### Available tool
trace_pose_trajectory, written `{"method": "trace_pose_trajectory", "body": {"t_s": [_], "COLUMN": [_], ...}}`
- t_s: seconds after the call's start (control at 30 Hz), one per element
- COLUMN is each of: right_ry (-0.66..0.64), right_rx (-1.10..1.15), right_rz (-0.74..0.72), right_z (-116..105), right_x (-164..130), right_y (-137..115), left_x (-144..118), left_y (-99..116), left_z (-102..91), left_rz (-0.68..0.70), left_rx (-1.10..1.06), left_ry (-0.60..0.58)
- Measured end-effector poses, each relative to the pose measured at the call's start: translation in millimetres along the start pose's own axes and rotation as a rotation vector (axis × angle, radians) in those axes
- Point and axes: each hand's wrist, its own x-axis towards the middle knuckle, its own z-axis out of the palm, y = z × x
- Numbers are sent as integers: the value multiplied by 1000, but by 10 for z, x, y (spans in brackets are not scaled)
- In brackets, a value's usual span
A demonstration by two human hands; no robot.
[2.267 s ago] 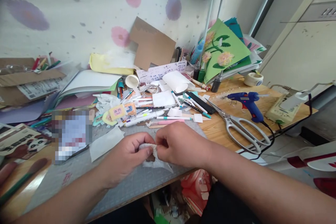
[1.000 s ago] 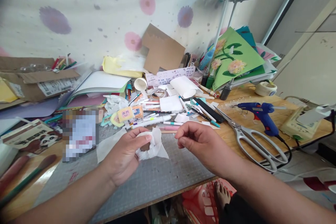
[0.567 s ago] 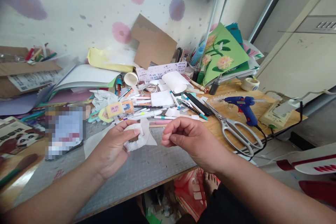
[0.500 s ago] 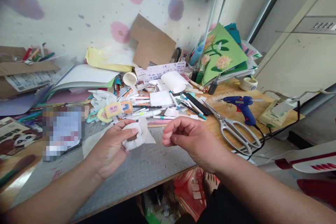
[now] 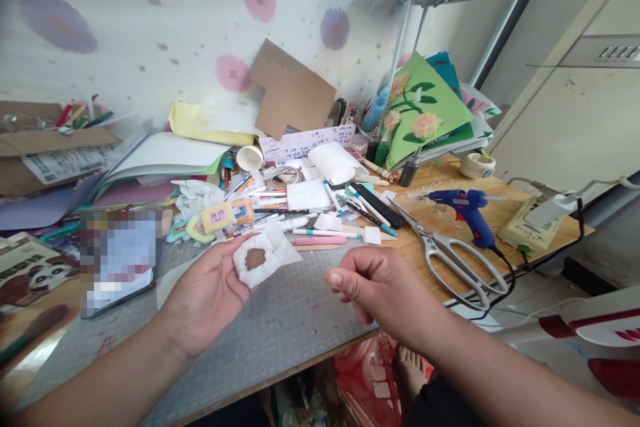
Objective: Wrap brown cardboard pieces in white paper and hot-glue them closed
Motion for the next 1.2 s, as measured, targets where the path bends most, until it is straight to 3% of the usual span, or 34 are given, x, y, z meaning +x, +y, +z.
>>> {"method": "trace_pose_trajectory", "body": {"t_s": [0.13,0.43,0.73,0.9,1.1,1.2], "right_ry": [15,43,111,66,-83,-43], "right_rx": [-144,-42,-60,48,425,400], "right_rz": [-125,-96,-126,-167,-145,-215], "right_z": [34,324,425,400,386,403], "right_x": [102,276,427,428,351,336], "right_y": [-9,-63,-75,-96,-95,-78], "left_x": [-47,-133,-149,-156,-145,-167], "left_y": [-6,-105,-136,-89,-107,-117], "left_z": [7,-16,-49,-78,-106,-120], "left_rz": [-18,-99,-77,-228,-304,-331], "left_rx": [-16,-23,31,-55,-28,16], "left_ry": [-50,-223,-267,-354,-514,-586]}}
